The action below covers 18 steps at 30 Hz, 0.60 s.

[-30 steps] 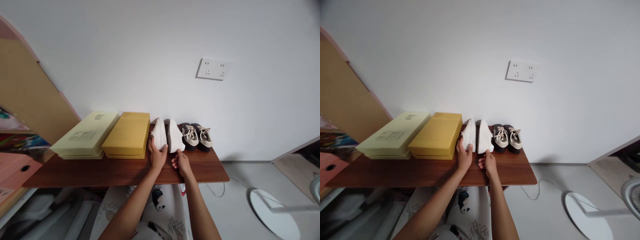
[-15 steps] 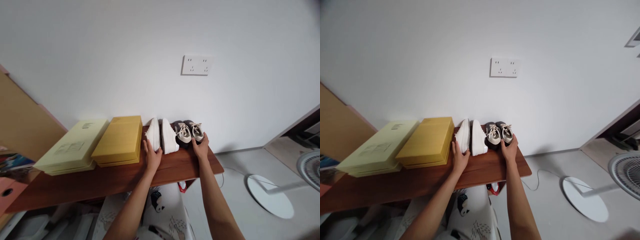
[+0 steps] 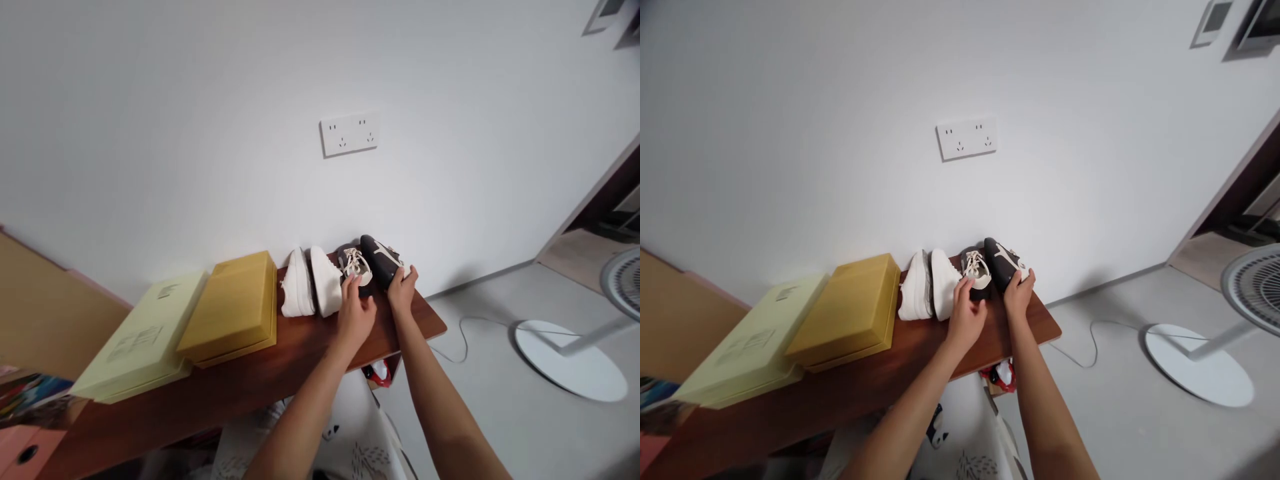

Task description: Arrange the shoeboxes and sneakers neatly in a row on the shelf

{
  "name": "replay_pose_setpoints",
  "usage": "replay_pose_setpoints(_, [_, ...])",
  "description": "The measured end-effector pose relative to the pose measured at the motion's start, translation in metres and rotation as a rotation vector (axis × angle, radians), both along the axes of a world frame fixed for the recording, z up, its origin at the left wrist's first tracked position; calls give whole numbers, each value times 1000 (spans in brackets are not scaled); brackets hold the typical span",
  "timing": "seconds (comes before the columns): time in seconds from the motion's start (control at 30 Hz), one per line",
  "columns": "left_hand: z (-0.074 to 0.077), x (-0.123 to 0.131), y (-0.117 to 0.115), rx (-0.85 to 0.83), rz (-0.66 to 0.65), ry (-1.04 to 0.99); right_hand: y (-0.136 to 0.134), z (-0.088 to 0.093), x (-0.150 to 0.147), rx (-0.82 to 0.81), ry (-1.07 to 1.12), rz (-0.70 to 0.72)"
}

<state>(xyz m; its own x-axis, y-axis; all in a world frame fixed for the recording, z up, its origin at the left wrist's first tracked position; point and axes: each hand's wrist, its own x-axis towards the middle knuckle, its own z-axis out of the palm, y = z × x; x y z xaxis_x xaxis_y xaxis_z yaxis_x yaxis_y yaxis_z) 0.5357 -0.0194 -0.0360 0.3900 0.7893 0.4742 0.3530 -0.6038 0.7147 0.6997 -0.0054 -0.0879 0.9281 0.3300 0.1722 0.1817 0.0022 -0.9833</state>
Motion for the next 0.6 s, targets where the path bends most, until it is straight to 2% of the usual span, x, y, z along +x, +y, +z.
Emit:
replay_pose_setpoints(0.13, [24, 49, 39, -103, 8, 343, 3, 6, -8, -41, -76, -26])
replay_pose_setpoints(0.2, [30, 58, 53, -166, 44, 472, 3, 9, -10, -38, -95, -31])
replay_pose_setpoints(0.23, [30, 58, 57, -174, 75, 467, 3, 9, -10, -33, -109, -34])
replay_pose_setpoints(0.33, [24, 52, 60, -242, 159, 180, 2, 9, -9, -23, -143, -25])
replay_pose_setpoints(0.47, [5, 49, 50, -596, 112, -334, 2, 9, -9, -31, -136, -11])
replay_pose_setpoints(0.53, [-3, 54, 43, -762, 119, -479, 1, 9, -10, -46, -123, -14])
replay_pose_setpoints(0.6, [-6, 58, 33, -861, 144, -511, 0, 11, -12, -64, -126, -1])
